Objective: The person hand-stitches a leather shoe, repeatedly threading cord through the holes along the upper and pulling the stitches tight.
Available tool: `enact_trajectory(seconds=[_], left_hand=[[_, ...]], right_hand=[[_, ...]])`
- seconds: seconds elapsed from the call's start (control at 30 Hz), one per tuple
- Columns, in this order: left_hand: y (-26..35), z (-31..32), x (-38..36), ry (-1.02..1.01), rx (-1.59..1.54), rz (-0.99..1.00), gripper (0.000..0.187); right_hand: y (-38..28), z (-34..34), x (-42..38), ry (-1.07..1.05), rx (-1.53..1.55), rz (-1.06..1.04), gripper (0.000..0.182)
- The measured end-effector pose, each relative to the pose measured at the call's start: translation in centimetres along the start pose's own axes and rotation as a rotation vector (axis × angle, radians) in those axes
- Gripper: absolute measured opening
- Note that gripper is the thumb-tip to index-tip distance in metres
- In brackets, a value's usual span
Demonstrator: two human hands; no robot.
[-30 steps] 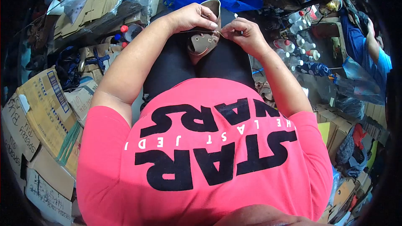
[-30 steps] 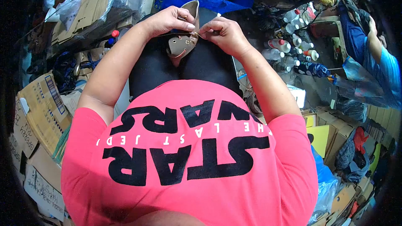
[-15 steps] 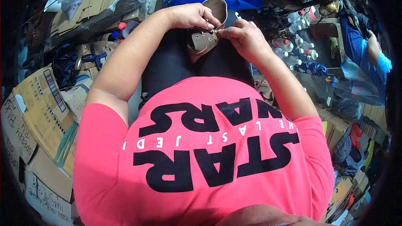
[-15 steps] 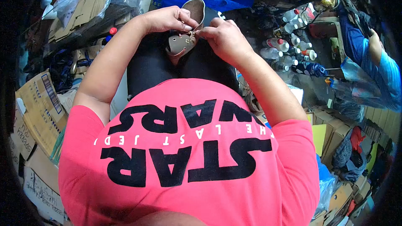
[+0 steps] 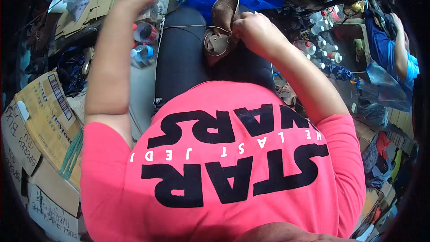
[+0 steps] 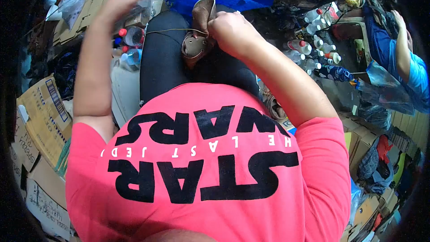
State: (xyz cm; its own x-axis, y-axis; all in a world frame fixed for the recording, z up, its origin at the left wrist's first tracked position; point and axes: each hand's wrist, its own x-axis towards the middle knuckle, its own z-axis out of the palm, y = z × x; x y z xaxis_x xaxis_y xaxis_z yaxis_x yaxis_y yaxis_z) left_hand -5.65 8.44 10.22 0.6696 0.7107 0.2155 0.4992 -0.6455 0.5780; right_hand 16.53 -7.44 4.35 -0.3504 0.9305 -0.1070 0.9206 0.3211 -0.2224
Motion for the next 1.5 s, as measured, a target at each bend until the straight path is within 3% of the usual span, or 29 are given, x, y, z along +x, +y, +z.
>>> enact_trajectory(seconds=[0.03, 0.1, 0.13, 0.2, 0.23, 0.27, 0.3, 0.33, 0.37, 0.43, 0.47, 0.5, 0.53, 0.6, 0.63, 0.67, 0.73, 0.8, 0.83, 0.87, 0.9, 0.93, 1.0, 1.03, 1.07, 1.13, 1.17, 1.5], left_hand=[[-1.7, -1.8, -0.6, 0.037, -0.12, -0.013, 0.061], [-10.1, -5.1, -1.4, 0.189, -0.096, 0.052, 0.035], [-10.0, -5.0, -2.2, 0.185, -0.096, 0.045, 0.035], [-9.0, -5.3, -4.4, 0.233, 0.056, -0.336, 0.018], [-3.7, -3.5, -5.2, 0.204, 0.117, -0.23, 0.013], [-3.0, -1.6, -5.6, 0.112, 0.165, -0.373, 0.016], [-1.6, 0.4, -6.3, 0.075, 0.032, -0.348, 0.018], [-0.8, 2.1, -6.7, 0.057, 0.158, -0.064, 0.017], [-0.2, 4.5, -7.4, 0.055, 0.128, 0.054, 0.023], [1.7, 6.8, -8.3, -0.204, -0.13, 0.006, 0.033], [2.7, 7.0, -8.7, -0.383, -0.299, -0.253, 0.031], [2.6, 6.7, -8.8, -0.436, -0.234, -0.217, 0.029], [2.2, 6.3, -9.0, -0.49, -0.165, -0.178, 0.027], [0.7, 4.2, -9.5, -0.526, -0.06, -0.276, 0.022], [-0.2, 2.9, -9.7, -0.494, -0.041, -0.295, 0.022], [0.7, 0.6, -8.9, -0.615, 0.033, -0.466, 0.025], [-2.3, -0.5, -9.7, -0.486, -0.005, -0.448, 0.033], [-3.9, 0.6, -9.8, -0.152, -0.217, -0.358, 0.036], [-3.7, 0.8, -9.0, -0.21, -0.616, -0.547, 0.035], [-3.1, 1.7, -8.6, -0.198, -0.618, -0.554, 0.035], [-2.0, 3.0, -7.9, -0.083, -1.188, -0.459, 0.036], [-1.2, 4.3, -7.3, 0.049, -1.748, -0.32, 0.037], [-0.6, 6.5, -6.4, 0.067, -2.157, -0.278, 0.04], [0.2, 6.5, -6.2, 0.199, -2.077, -0.415, 0.042], [-0.9, 6.6, -6.1, 0.206, -2.081, -0.414, 0.042], [-1.9, 5.8, -5.6, -0.116, -2.051, -0.313, 0.044], [-1.6, 6.5, -6.0, 0.187, -1.881, -0.639, 0.044], [-4.4, 6.5, -8.0, 0.212, -1.719, -0.82, 0.047]], right_hand=[[0.3, -0.2, -0.2, 0.023, 0.078, -0.01, 0.011], [0.6, -0.5, -0.6, 0.02, 0.125, 0.0, 0.011], [0.4, -0.1, -0.4, 0.015, 0.13, -0.002, 0.011], [0.4, 1.0, 0.4, 0.04, 0.139, 0.052, 0.012], [0.7, 1.5, 0.8, 0.033, 0.258, 0.033, 0.014], [0.7, 1.0, 0.9, 0.034, 0.252, 0.026, 0.014], [0.8, 0.3, 0.9, -0.004, 0.357, 0.084, 0.015], [0.9, 0.0, 0.8, -0.043, 0.465, 0.146, 0.017], [1.7, 0.2, 0.4, -0.067, 0.593, 0.178, 0.019], [2.9, 0.6, -0.5, -0.074, 1.017, 0.364, 0.023], [3.2, 0.5, -1.0, -0.038, 1.152, 0.427, 0.024], [3.4, 0.4, -1.4, -0.098, 0.898, 0.423, 0.024], [2.8, 0.0, -2.3, -0.072, 0.886, 0.315, 0.023], [2.9, 1.1, -3.3, 0.144, 0.559, -0.001, 0.022], [2.5, 1.2, -3.5, 0.179, 0.593, 0.016, 0.02], [3.1, 1.9, -3.5, 0.178, 0.593, 0.013, 0.02], [4.7, 3.3, -3.3, 0.195, 0.554, 0.234, 0.019], [7.0, 5.5, -2.7, 0.544, 0.456, 0.27, 0.025], [7.5, 6.0, -2.2, 0.621, 0.87, 0.433, 0.028], [8.2, 6.5, -1.7, 0.678, 1.287, 0.598, 0.032], [7.9, 6.4, -1.0, 0.824, 1.707, 0.678, 0.039], [7.2, 5.7, -0.7, 0.836, 2.112, 0.559, 0.04], [5.3, 4.0, -1.0, 0.791, 2.556, 0.633, 0.04], [6.0, 4.8, -1.7, 0.624, 2.701, 0.427, 0.042], [6.8, 5.4, -2.3, 0.411, 2.901, 0.178, 0.044], [6.5, 5.8, -3.3, 0.372, 2.677, 0.211, 0.046], [6.3, 5.8, -3.8, 0.401, 2.605, 0.351, 0.047], [6.4, 5.0, -6.7, 0.498, 2.235, 0.558, 0.046]])
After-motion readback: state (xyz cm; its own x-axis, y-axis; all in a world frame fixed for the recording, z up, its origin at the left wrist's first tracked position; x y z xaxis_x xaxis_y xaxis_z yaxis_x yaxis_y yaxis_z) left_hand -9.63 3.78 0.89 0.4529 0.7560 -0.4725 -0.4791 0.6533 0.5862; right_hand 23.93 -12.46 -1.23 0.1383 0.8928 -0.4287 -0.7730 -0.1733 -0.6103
